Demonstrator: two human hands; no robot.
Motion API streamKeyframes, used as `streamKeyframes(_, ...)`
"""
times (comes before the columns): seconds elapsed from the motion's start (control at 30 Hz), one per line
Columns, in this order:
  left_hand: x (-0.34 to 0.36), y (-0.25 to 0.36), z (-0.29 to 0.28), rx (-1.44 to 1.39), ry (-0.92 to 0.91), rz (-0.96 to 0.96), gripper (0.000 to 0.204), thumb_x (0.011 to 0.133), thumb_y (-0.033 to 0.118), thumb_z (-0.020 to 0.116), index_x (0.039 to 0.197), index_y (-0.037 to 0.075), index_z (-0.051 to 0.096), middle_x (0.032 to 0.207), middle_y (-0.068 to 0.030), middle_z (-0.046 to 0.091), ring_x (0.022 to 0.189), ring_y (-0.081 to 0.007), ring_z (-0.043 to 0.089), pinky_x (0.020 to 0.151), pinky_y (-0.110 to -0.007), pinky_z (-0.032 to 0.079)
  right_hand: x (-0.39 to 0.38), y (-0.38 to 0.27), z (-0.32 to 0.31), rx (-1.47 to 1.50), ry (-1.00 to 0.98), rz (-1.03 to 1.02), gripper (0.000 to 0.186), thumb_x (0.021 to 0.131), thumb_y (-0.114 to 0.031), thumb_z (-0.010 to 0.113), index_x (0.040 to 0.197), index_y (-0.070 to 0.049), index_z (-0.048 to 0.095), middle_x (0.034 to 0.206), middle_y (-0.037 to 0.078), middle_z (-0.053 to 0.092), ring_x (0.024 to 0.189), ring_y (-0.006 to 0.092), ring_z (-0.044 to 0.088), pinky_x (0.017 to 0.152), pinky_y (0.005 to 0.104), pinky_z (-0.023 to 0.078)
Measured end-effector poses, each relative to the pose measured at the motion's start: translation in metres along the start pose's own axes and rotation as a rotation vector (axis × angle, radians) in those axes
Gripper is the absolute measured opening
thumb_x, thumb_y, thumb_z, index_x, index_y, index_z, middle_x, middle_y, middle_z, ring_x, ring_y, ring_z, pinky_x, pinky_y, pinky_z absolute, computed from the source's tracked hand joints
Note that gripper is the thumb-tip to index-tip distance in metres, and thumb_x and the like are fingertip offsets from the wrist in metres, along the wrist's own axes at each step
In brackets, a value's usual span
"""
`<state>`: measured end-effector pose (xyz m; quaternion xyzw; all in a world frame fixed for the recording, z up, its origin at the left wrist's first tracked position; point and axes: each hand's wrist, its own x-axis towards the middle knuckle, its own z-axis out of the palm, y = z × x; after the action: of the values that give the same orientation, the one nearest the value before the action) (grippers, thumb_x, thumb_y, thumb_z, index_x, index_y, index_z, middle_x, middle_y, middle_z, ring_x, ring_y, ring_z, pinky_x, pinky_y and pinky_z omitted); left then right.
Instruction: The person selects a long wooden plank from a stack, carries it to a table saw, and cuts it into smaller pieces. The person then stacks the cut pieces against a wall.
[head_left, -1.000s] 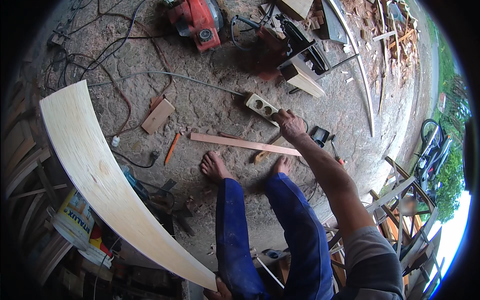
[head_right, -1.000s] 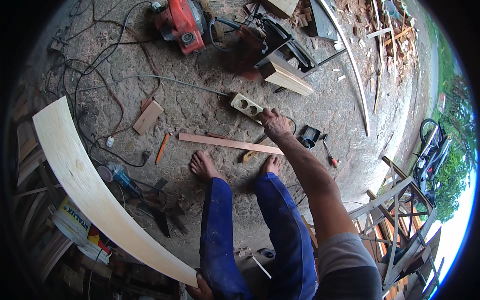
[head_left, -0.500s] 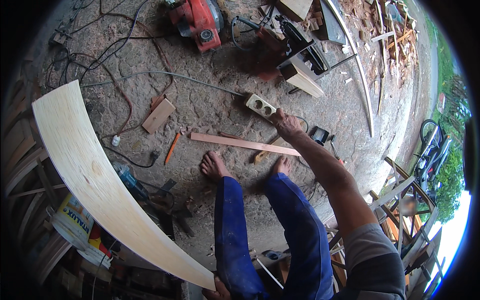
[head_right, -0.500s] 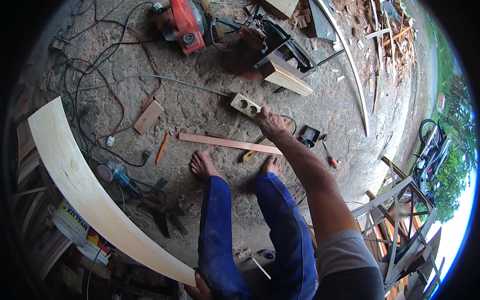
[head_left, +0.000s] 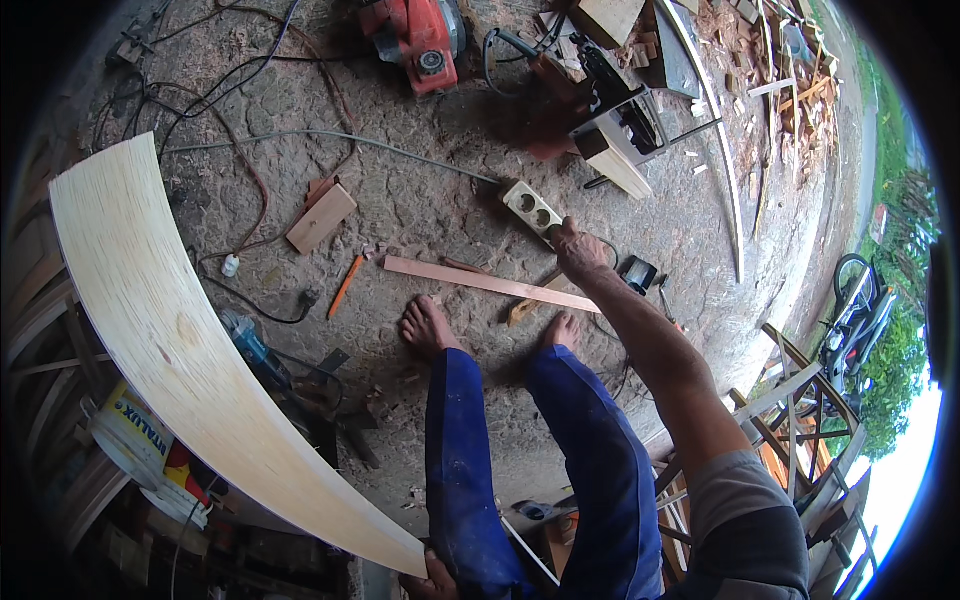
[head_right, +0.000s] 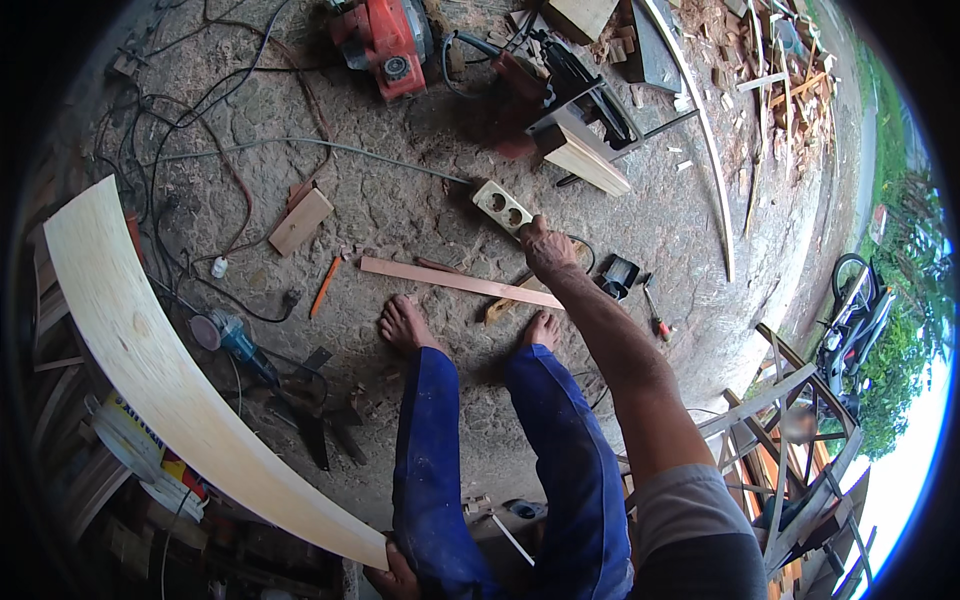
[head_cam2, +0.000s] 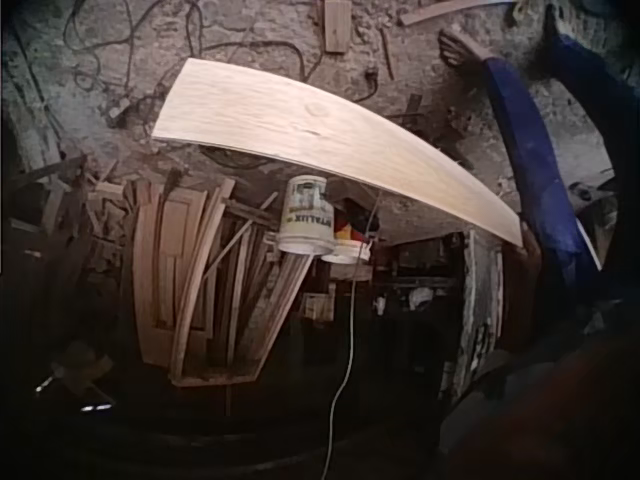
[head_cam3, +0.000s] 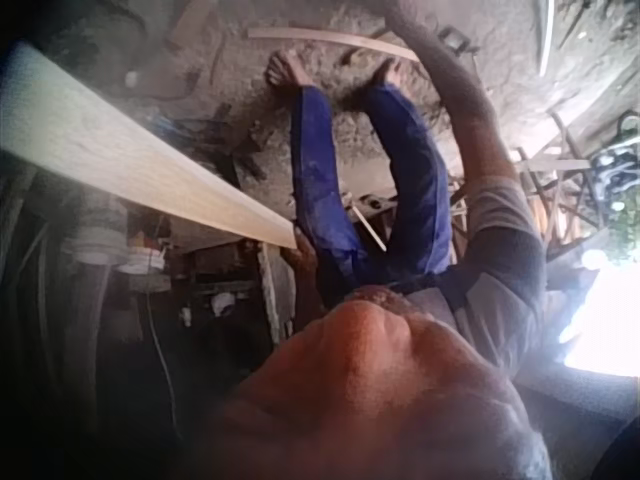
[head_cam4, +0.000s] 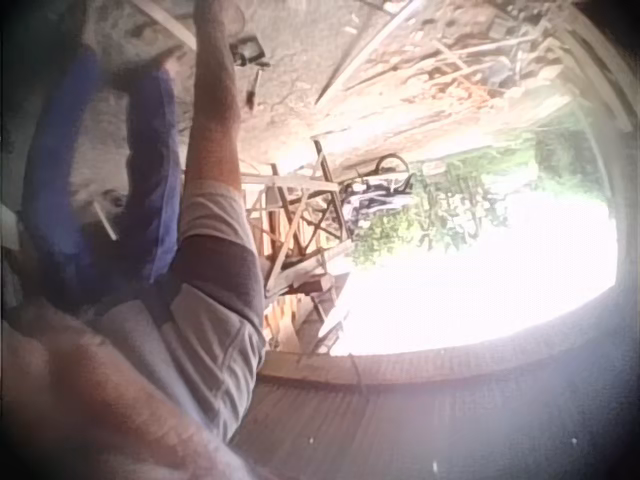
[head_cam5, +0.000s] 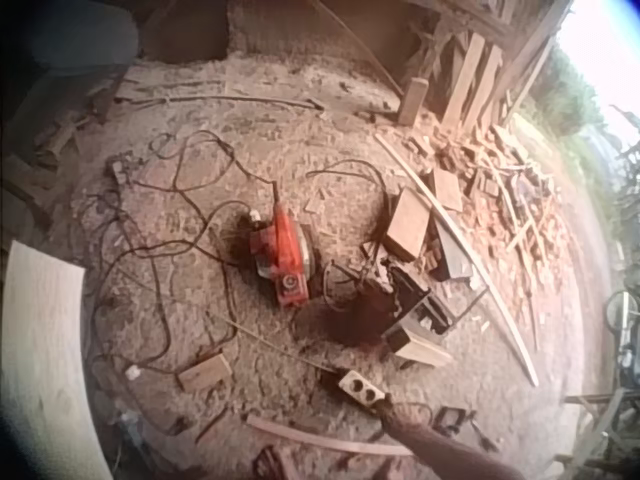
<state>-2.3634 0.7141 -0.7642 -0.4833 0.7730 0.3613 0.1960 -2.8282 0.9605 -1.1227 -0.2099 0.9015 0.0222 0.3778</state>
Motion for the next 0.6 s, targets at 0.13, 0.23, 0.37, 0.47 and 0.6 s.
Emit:
streamKeyframes(0.13,-0.002,-0.007,-0.003,0.011,-0.014,0.008,0.025,0.098,0.016,0.065,0.107,-0.007,0.068,0.102,-0.0249,0.071,0.095,-0.0403,0.068,0.085,-0.049,0.053,0.008,0.009,-0.005,-0.076,-0.089,-0.063,0.026,0.095,-0.012,0.055,0.119,-0.012,0.065,0.109,0.019,0.056,0.086,0.0364,0.072,0.073,0.0501,0.058)
streamKeyframes(0.23,-0.004,-0.024,-0.006,-0.008,-0.017,0.018,0.023,0.098,0.014,0.065,0.107,-0.007,0.069,0.101,-0.0245,0.072,0.095,-0.0394,0.068,0.085,-0.049,0.053,0.018,0.002,0.004,-0.055,-0.078,-0.117,0.029,0.095,-0.012,0.055,0.123,-0.014,0.065,0.113,0.019,0.058,0.087,0.0365,0.072,0.074,0.0502,0.059)
streamKeyframes(0.37,-0.007,-0.050,0.008,-0.244,0.146,-0.116,0.021,0.098,0.011,0.065,0.108,-0.007,0.070,0.102,-0.0239,0.072,0.095,-0.0391,0.069,0.086,-0.049,0.053,0.022,0.000,0.019,-0.026,-0.034,-0.006,0.025,0.093,-0.015,0.060,0.117,-0.014,0.068,0.117,0.018,0.062,0.092,0.0380,0.072,0.076,0.0506,0.058)
streamKeyframes(0.47,-0.004,-0.052,0.007,-0.130,0.078,0.015,0.023,0.098,0.012,0.066,0.111,-0.006,0.068,0.107,-0.0225,0.071,0.096,-0.0371,0.068,0.085,-0.049,0.054,0.018,0.007,0.022,0.151,0.069,0.063,0.019,0.090,-0.017,0.063,0.108,-0.013,0.071,0.115,0.016,0.064,0.092,0.0394,0.071,0.077,0.0504,0.058)
streamKeyframes(0.6,0.011,-0.019,-0.007,0.058,0.013,0.249,0.030,0.099,0.022,0.067,0.113,-0.004,0.066,0.097,-0.0162,0.067,0.085,-0.0296,0.064,0.075,-0.041,0.054,0.022,0.015,0.007,0.107,0.063,0.093,0.019,0.090,-0.018,0.065,0.107,-0.012,0.072,0.113,0.016,0.065,0.094,0.0388,0.071,0.078,0.0501,0.058)
